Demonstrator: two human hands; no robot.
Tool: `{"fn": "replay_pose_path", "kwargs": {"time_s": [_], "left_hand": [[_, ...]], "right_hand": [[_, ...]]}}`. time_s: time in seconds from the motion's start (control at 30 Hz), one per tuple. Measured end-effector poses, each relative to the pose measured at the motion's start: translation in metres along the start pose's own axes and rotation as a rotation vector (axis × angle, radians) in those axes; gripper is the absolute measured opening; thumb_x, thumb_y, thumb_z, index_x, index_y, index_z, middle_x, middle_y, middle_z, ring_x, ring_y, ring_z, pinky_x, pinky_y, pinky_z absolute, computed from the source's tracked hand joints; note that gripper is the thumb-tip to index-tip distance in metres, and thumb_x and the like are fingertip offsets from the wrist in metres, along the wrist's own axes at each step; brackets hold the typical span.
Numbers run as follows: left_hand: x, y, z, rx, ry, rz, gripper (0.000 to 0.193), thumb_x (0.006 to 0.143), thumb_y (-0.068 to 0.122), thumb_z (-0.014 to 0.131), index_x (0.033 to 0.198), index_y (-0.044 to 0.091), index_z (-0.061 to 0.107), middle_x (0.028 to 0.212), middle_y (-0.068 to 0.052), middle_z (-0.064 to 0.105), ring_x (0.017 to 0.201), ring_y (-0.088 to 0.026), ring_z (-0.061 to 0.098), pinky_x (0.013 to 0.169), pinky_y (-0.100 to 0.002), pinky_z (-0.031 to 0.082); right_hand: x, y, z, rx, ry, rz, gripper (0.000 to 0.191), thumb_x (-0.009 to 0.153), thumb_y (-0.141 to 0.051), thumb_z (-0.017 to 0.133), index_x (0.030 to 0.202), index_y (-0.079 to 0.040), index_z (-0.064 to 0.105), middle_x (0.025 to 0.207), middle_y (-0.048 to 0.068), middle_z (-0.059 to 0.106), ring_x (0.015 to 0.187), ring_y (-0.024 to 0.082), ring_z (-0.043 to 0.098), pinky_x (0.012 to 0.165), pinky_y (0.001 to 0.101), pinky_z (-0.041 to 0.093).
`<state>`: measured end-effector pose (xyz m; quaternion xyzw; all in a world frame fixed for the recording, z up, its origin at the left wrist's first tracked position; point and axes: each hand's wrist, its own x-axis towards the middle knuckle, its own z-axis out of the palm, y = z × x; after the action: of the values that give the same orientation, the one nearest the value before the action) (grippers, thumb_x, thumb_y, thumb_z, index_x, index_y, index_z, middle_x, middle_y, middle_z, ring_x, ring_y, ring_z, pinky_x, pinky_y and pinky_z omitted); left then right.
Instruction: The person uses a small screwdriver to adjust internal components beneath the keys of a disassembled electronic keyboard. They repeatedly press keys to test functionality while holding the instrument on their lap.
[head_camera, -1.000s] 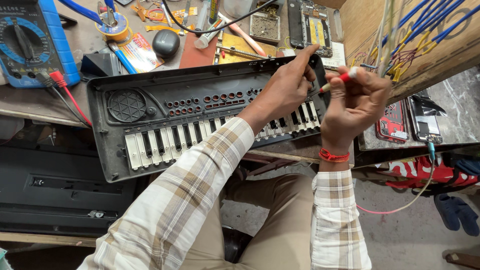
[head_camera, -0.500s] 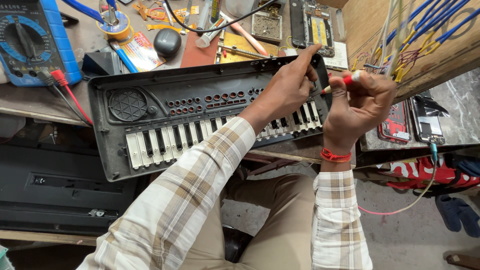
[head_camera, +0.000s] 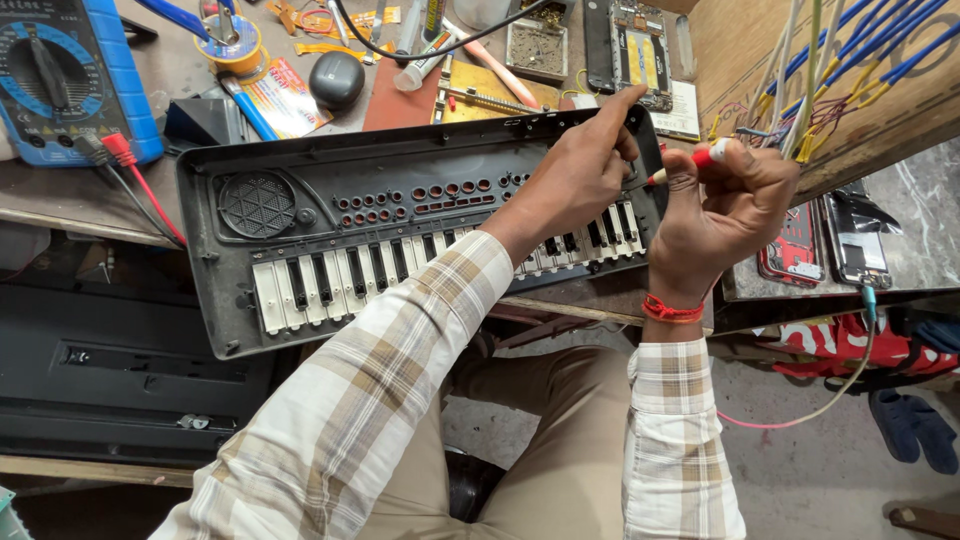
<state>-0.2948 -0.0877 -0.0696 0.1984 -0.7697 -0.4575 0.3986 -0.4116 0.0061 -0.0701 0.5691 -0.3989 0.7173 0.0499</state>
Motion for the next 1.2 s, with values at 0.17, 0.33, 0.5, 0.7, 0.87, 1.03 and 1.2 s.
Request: {"fn": "replay_pose_path", "kwargs": {"time_s": [0.17,0.33,0.5,0.7,0.87,1.03,1.2], "left_hand": [[0.000,-0.001,0.000,0.009,-0.012,-0.044,0.067,0.091,-0.002,0.047,0.156,0.005,0.030,0.093,-0.013,0.072,0.088,-0.027,0.074,0.084,-0.041,0.057],[0.001,-0.002,0.000,0.015,0.012,0.002,0.068,0.090,-0.003,0.047,0.155,0.005,0.031,0.096,-0.014,0.071,0.090,-0.028,0.073,0.084,-0.042,0.057],[0.001,0.000,-0.001,0.021,0.016,0.011,0.068,0.090,-0.003,0.047,0.156,0.005,0.031,0.096,-0.013,0.071,0.090,-0.027,0.073,0.084,-0.042,0.057],[0.001,0.005,-0.002,0.011,-0.008,-0.034,0.069,0.090,-0.002,0.047,0.157,0.006,0.029,0.095,-0.012,0.071,0.088,-0.026,0.073,0.082,-0.041,0.057],[0.001,0.012,-0.004,-0.060,0.043,-0.003,0.068,0.091,-0.002,0.047,0.157,0.007,0.031,0.098,-0.012,0.071,0.087,-0.023,0.073,0.080,-0.037,0.060],[0.000,0.027,-0.015,-0.101,0.094,0.097,0.061,0.097,-0.001,0.047,0.156,0.007,0.035,0.098,-0.010,0.073,0.085,-0.018,0.074,0.079,-0.034,0.062],[-0.028,0.045,-0.056,-0.023,0.151,0.105,0.052,0.100,0.002,0.051,0.151,0.006,0.043,0.102,-0.007,0.073,0.080,-0.015,0.071,0.073,-0.031,0.062]], "right_hand": [[0.002,-0.005,0.000,0.022,-0.053,0.077,0.025,0.105,0.008,0.063,0.116,-0.005,0.045,0.113,0.010,0.066,0.094,0.015,0.071,0.081,0.0264,0.063],[0.000,0.007,-0.004,0.033,0.047,0.060,0.034,0.108,0.011,0.078,0.119,-0.004,0.049,0.107,0.005,0.058,0.091,0.013,0.066,0.083,0.0282,0.065],[-0.005,0.020,-0.011,0.039,0.044,0.058,0.036,0.108,0.005,0.084,0.116,-0.003,0.049,0.105,0.005,0.058,0.090,0.012,0.062,0.084,0.0283,0.064],[-0.008,0.013,-0.009,-0.022,0.022,0.063,0.035,0.110,0.001,0.081,0.120,-0.004,0.048,0.105,0.006,0.059,0.088,0.013,0.065,0.081,0.0273,0.063],[-0.012,-0.002,-0.001,-0.100,-0.036,-0.053,0.031,0.116,-0.003,0.070,0.129,-0.004,0.042,0.116,0.012,0.055,0.096,0.017,0.066,0.086,0.0283,0.064],[-0.013,-0.003,0.000,-0.042,-0.030,-0.048,0.025,0.121,-0.005,0.060,0.131,-0.005,0.037,0.116,0.014,0.057,0.095,0.019,0.067,0.088,0.0282,0.063],[-0.013,-0.003,-0.001,-0.014,-0.023,-0.022,0.024,0.122,-0.005,0.059,0.131,-0.005,0.037,0.116,0.015,0.058,0.098,0.021,0.069,0.091,0.0301,0.063]]}}
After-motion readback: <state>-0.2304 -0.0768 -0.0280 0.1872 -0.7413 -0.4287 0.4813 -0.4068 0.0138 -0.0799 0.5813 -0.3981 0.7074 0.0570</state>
